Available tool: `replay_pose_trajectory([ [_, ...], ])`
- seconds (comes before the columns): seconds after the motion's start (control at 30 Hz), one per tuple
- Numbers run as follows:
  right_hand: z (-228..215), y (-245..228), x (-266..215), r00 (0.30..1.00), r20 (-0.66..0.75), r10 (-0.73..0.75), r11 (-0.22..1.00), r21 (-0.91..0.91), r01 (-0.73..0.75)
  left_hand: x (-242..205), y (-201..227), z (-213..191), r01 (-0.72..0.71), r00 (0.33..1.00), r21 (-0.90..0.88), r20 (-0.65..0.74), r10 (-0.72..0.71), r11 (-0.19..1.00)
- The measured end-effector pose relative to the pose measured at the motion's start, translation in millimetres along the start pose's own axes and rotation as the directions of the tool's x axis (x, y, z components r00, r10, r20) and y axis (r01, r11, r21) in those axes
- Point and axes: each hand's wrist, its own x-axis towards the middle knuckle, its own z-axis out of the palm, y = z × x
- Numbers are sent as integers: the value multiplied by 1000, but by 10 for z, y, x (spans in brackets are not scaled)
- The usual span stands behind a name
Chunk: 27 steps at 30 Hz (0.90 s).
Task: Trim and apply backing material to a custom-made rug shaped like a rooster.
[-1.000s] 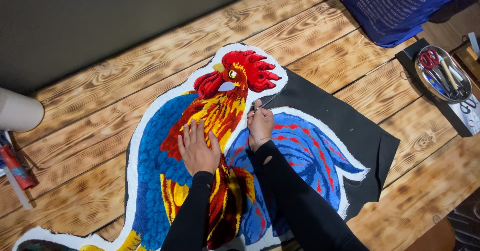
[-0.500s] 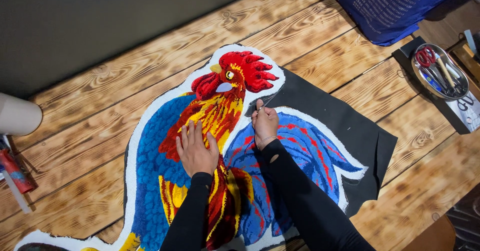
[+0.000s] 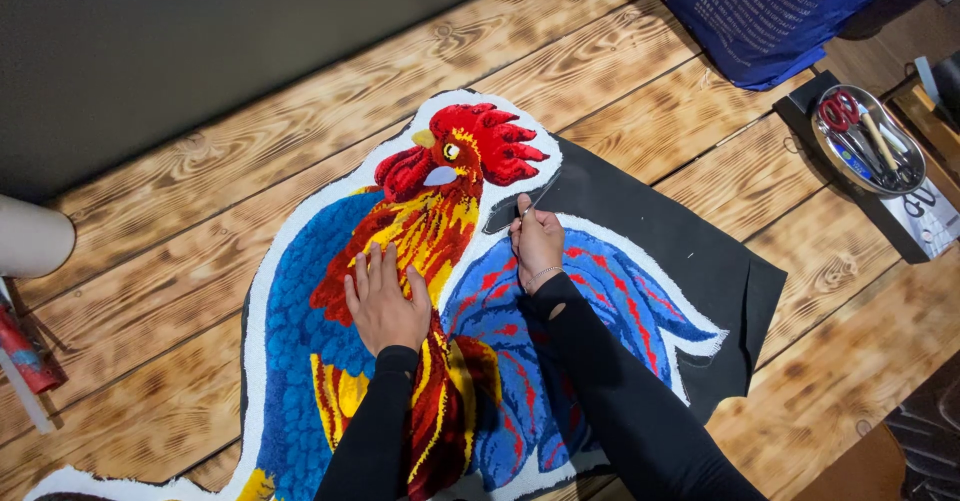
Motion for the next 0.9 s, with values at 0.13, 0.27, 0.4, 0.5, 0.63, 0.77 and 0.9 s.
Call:
replay_pose_trajectory([
  [0.13, -30, -200, -26, 999, 30, 37, 999, 22, -37, 1, 6, -7, -1, 1000, 5, -1, 1, 1000],
  [0.27, -89, -314, -15, 996, 67, 64, 998, -20, -63, -5, 2, -4, -9, 1000, 15, -8, 10, 1000],
  [0.4, -157, -368, -2, 993, 94, 74, 996, -63, -68, 5, 17, -16, -10, 1000, 14, -11, 10, 1000],
  [0.5, -197, -432, -22, 989, 122, 83, 994, -85, -73, -2, 3, 3, -10, 1000, 19, -13, 11, 1000],
  [0.63, -315, -397, 71, 983, 160, 87, 991, -111, -69, -7, -7, 10, -17, 1000, 17, -18, 17, 1000],
  [0.77, -486, -315, 224, 971, 228, 74, 988, -148, -41, -1, 4, 1, -17, 1000, 12, -18, 17, 1000],
  [0.9, -466, -513, 129, 956, 276, 103, 988, -142, -65, -3, -5, 12, -13, 1000, 13, -18, 13, 1000],
])
